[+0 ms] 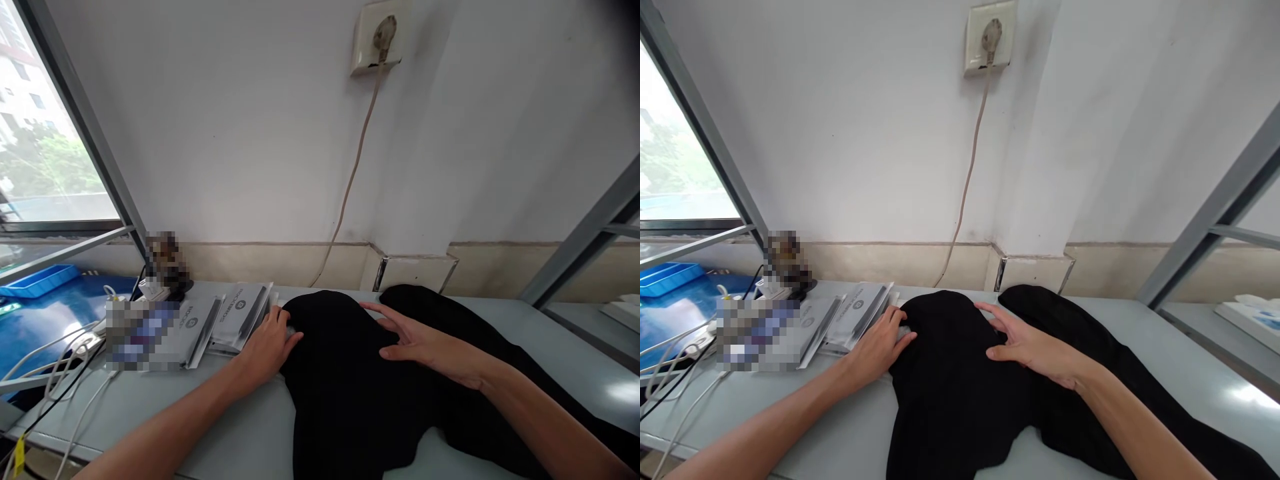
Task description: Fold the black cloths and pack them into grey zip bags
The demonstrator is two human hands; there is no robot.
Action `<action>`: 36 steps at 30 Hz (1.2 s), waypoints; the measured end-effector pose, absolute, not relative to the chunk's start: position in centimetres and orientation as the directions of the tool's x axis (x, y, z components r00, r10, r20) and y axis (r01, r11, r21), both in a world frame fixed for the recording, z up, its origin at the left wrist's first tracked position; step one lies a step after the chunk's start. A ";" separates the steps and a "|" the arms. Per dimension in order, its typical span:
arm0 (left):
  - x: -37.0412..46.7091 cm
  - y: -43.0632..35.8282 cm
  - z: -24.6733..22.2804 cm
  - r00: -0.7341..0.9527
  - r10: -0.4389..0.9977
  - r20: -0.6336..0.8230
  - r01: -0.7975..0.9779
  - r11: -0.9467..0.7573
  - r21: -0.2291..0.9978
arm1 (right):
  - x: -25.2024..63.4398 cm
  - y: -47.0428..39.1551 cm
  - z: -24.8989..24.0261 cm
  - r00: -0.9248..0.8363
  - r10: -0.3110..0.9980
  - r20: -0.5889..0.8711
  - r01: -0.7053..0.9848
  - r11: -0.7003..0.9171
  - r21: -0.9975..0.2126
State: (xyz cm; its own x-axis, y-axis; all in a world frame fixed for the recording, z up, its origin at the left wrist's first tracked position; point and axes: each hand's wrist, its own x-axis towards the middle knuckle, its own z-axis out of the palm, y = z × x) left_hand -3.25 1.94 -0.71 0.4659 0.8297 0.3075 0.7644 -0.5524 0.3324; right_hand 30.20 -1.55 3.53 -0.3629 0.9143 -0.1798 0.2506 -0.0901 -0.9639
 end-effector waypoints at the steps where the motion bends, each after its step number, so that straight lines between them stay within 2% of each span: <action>1: -3.2 1.9 -0.5 0.461 0.834 0.303 0.760 -0.547 0.351 | 30.1 -1.6 4.0 -0.355 0.921 -0.158 0.212 -0.085 -0.974; 5: -3.1 1.6 0.2 0.481 0.839 0.254 0.742 -0.544 0.393 | 30.5 -1.8 5.5 -0.273 0.943 -0.192 0.152 -0.155 -0.976; 9: -3.4 1.4 -0.4 0.501 0.843 0.197 0.730 -0.534 0.428 | 31.5 -1.8 4.9 -0.255 0.915 -0.312 0.452 -0.172 -0.875; 11: -3.4 1.4 -0.8 0.530 0.822 0.207 0.701 -0.562 0.438 | 31.6 -1.6 4.4 -0.267 0.911 -0.313 0.515 -0.139 -0.846; 18: -3.0 1.1 0.7 0.466 0.806 0.365 0.668 -0.591 0.452 | 30.4 -1.2 4.4 -0.248 0.960 -0.126 0.159 -0.088 -0.983; 20: -3.3 1.0 1.4 0.506 0.814 0.286 0.666 -0.579 0.470 | 30.5 -1.3 4.5 -0.211 0.969 -0.127 0.175 -0.090 -0.980; 22: -3.9 1.1 1.8 0.578 0.803 0.142 0.634 -0.553 0.540 | 30.8 -1.5 4.4 -0.218 0.964 -0.154 0.277 -0.090 -0.957; 25: -4.3 1.4 2.1 0.667 0.745 -0.007 0.535 -0.472 0.701 | 31.3 -1.6 4.2 -0.316 0.922 -0.224 0.443 -0.065 -0.894; 27: -4.2 1.7 2.4 0.688 0.726 0.010 0.399 -0.389 0.830 | 31.5 -1.6 4.1 -0.346 0.905 -0.249 0.483 -0.055 -0.874; 29: -3.8 1.9 2.8 0.641 0.762 0.089 0.209 -0.285 0.936 | 31.6 -1.6 4.1 -0.329 0.910 -0.251 0.486 -0.064 -0.872; 32: -3.6 2.3 3.3 0.504 0.852 0.143 0.001 -0.166 0.986 | 31.9 -1.6 4.3 -0.311 0.913 -0.264 0.485 -0.087 -0.870; 36: -4.0 2.7 3.4 0.470 0.875 0.114 -0.008 -0.125 0.992 | 32.3 -1.7 4.2 -0.303 0.904 -0.301 0.528 -0.104 -0.843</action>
State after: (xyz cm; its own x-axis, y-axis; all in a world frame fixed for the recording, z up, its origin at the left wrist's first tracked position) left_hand -3.99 2.73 3.36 0.4701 0.8752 0.1142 -0.0078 -0.1252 0.9921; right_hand 32.26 -1.71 4.20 -0.3032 0.9040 -0.3013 0.5275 -0.1041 -0.8431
